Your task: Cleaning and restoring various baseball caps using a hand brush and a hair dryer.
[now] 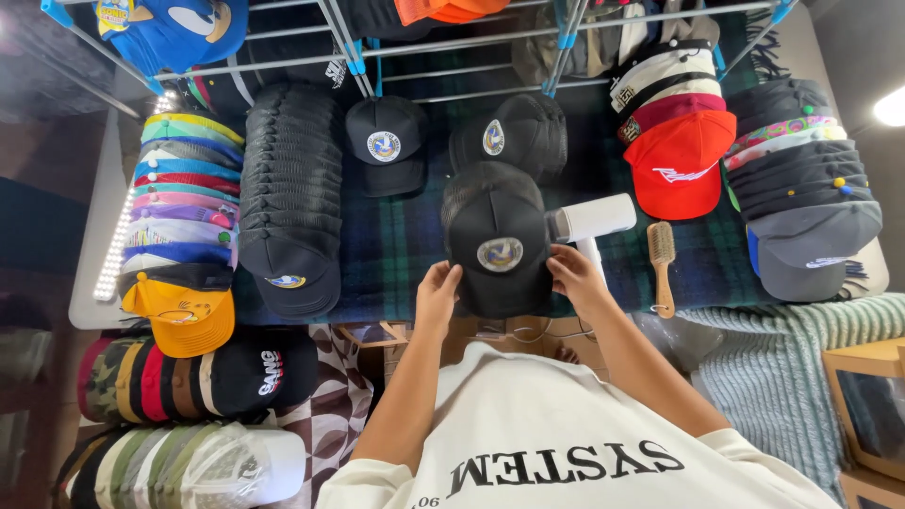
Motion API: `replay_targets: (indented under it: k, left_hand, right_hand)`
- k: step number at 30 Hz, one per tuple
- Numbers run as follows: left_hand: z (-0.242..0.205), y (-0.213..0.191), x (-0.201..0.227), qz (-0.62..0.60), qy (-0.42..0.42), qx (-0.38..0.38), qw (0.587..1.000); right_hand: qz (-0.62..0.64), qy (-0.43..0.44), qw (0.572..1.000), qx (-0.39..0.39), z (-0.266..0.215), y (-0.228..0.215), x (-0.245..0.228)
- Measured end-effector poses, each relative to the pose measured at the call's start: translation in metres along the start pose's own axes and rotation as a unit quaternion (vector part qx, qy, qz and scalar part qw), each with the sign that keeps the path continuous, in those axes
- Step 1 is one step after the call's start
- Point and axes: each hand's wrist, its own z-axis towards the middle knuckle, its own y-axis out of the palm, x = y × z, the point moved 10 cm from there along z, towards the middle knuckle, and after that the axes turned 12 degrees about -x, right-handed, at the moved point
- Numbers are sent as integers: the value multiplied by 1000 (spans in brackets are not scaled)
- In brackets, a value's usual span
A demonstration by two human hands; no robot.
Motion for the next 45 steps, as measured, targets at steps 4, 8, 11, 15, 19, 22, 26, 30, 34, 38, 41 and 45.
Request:
replay_targets:
  k: [4, 8, 11, 15, 19, 22, 26, 30, 34, 38, 41, 45]
  left_hand:
    - [-8, 10, 30, -51, 16, -16, 998]
    - [-23, 31, 97, -232, 90, -68, 966]
    - [-26, 46, 134, -329, 117, -111, 930]
    - [-25, 54, 165, -353, 165, -147, 909]
    - [-56, 61, 196, -350, 182, -154, 906]
    - [-57, 61, 198, -349, 194, -162, 902]
    - [-61, 64, 200, -360, 212, -182, 890]
    - [-75, 65, 197, -383, 212, -180, 881]
    - [-89, 70, 223, -353, 249, -192, 881]
    - [-101, 66, 229, -342, 213, -198, 894]
    - [-104, 70, 223, -323, 165, -212, 907]
    - [-100, 80, 214, -307, 166, -255, 902]
  right_hand:
    - [26, -51, 998, 7, -10, 17, -54]
    - [85, -126, 988, -39, -27, 43, -126]
    - [135, -154, 977, -66, -28, 51, -154]
    - [177, -193, 960, -99, -40, 68, -194]
    - [185, -221, 950, -121, -42, 60, -202]
    - [180, -236, 946, -133, -39, 52, -204]
    - [152, -246, 949, -125, -35, 42, -200]
    - [112, -251, 954, -116, -42, 52, -208]
    - [-13, -274, 957, -97, -50, 45, -249]
    - [39, -293, 955, -31, -84, 40, -325]
    - [-38, -324, 943, -66, -92, 53, -359]
    - [-157, -345, 907, -183, -77, 101, -375]
